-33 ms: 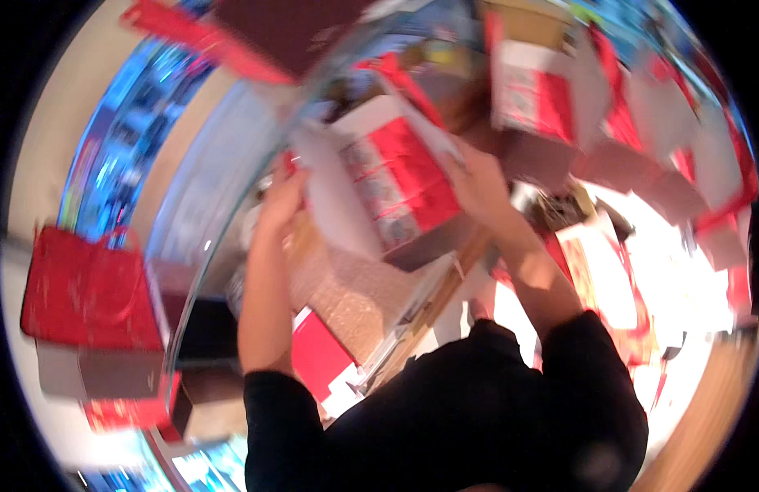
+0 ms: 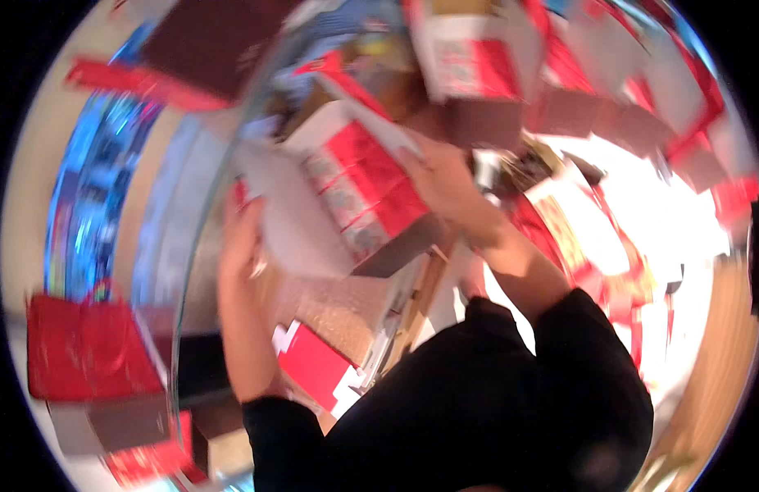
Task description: The person assembles small red cardboard boxes by folding the flaps and tucking them into slots. They repeatedly pick up flat-packed boxes, fold them into a rectangular shape, and place the finished boxes into a larger white container.
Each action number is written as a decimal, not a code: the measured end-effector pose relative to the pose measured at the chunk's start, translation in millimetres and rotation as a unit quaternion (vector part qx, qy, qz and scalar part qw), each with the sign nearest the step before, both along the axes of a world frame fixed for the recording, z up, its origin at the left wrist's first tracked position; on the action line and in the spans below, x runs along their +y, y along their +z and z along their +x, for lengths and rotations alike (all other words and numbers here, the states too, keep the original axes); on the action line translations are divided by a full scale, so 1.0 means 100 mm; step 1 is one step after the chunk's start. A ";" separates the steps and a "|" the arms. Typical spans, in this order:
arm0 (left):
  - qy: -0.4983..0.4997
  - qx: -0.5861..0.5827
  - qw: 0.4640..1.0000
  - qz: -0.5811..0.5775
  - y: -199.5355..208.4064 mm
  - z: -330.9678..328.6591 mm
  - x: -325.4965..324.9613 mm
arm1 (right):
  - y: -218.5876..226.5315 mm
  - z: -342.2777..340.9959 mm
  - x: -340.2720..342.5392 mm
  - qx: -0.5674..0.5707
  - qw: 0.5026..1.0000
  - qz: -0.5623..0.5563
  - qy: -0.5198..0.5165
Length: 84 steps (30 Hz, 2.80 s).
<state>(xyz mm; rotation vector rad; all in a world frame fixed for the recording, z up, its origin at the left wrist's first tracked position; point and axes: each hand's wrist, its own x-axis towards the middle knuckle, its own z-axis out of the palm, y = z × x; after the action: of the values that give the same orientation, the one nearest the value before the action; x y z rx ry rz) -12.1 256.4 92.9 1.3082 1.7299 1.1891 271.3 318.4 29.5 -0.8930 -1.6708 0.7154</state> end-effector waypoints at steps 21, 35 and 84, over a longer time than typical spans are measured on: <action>-0.195 -0.118 0.961 -0.158 -0.03 1.02 -1.97 | 0.34 1.66 -3.54 0.117 0.967 0.140 -0.180; -0.393 -0.117 0.861 -0.300 -0.72 3.19 -3.36 | -0.25 3.71 -5.90 0.082 0.915 0.114 -0.379; -0.478 0.393 0.725 0.301 -1.07 7.08 -3.39 | -4.93 6.50 -6.75 -0.156 0.767 -0.485 -0.390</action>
<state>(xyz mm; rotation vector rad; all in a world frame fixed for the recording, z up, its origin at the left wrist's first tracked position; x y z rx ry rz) 695.7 -82.4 -14.4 2.9191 0.7097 0.5349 921.7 -356.7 -464.0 -2.3728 -0.9019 0.8371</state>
